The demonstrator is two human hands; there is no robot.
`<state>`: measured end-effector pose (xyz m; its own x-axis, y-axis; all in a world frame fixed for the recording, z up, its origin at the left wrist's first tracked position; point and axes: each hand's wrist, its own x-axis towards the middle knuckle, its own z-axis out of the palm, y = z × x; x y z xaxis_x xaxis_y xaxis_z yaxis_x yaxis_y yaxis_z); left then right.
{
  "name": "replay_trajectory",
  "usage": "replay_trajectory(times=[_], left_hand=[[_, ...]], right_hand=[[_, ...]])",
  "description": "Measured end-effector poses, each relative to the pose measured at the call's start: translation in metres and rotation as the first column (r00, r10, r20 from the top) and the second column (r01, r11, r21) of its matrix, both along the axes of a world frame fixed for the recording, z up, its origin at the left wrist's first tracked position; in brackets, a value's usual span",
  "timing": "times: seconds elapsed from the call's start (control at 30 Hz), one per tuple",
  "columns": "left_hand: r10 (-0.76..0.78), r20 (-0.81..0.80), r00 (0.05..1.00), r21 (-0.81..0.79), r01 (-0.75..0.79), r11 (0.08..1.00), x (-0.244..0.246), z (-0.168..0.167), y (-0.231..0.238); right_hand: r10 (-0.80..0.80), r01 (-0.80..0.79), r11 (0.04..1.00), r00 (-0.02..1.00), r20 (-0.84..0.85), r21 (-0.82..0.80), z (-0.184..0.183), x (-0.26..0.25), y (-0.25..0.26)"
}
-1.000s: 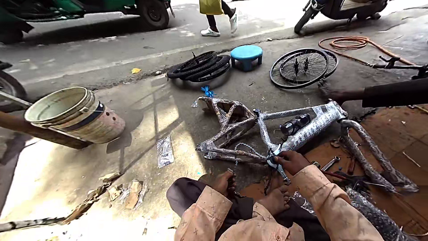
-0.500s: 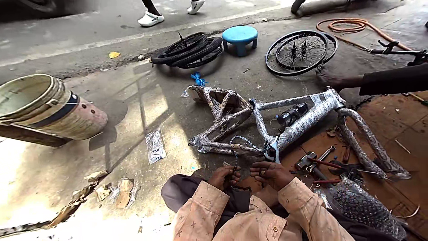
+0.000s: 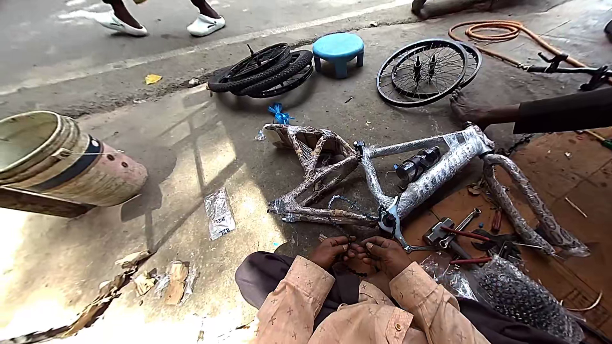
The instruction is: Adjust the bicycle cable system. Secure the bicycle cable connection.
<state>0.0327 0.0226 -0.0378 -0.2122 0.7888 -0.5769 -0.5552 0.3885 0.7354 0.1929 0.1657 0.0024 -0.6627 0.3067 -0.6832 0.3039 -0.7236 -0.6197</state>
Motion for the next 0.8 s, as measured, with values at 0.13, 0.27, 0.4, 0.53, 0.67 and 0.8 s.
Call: replay_trajectory(times=[0.13, 0.27, 0.4, 0.53, 0.67, 0.8], left_hand=[[0.029, -0.017, 0.999, -0.034, -0.03, 0.999, 0.0, -0.002, 0.0], [0.064, -0.05, 0.997, -0.075, -0.067, 0.995, 0.0, 0.001, 0.001], [0.139, -0.061, 0.988, -0.106, -0.145, 0.984, 0.001, -0.001, 0.001], [0.095, -0.12, 0.988, -0.106, -0.108, 0.988, 0.0, -0.004, 0.0], [0.037, -0.158, 0.987, -0.104, -0.054, 0.993, 0.001, -0.001, 0.001], [0.044, -0.142, 0.989, -0.123, -0.061, 0.991, 0.004, 0.001, 0.0]], right_hand=[[0.071, -0.083, 0.97, 0.996, 0.059, 0.23, -0.018, -0.01, -0.007], [0.157, -0.2, 0.891, 0.978, 0.136, 0.407, -0.02, -0.021, -0.011], [0.149, -0.217, 0.853, 0.973, 0.176, 0.476, -0.028, -0.028, -0.016], [0.145, -0.217, 0.838, 0.973, 0.179, 0.5, -0.034, -0.031, -0.018], [0.142, -0.221, 0.83, 0.972, 0.188, 0.512, -0.033, -0.031, -0.018], [0.135, -0.251, 0.818, 0.958, 0.251, 0.517, -0.031, -0.031, -0.022]])
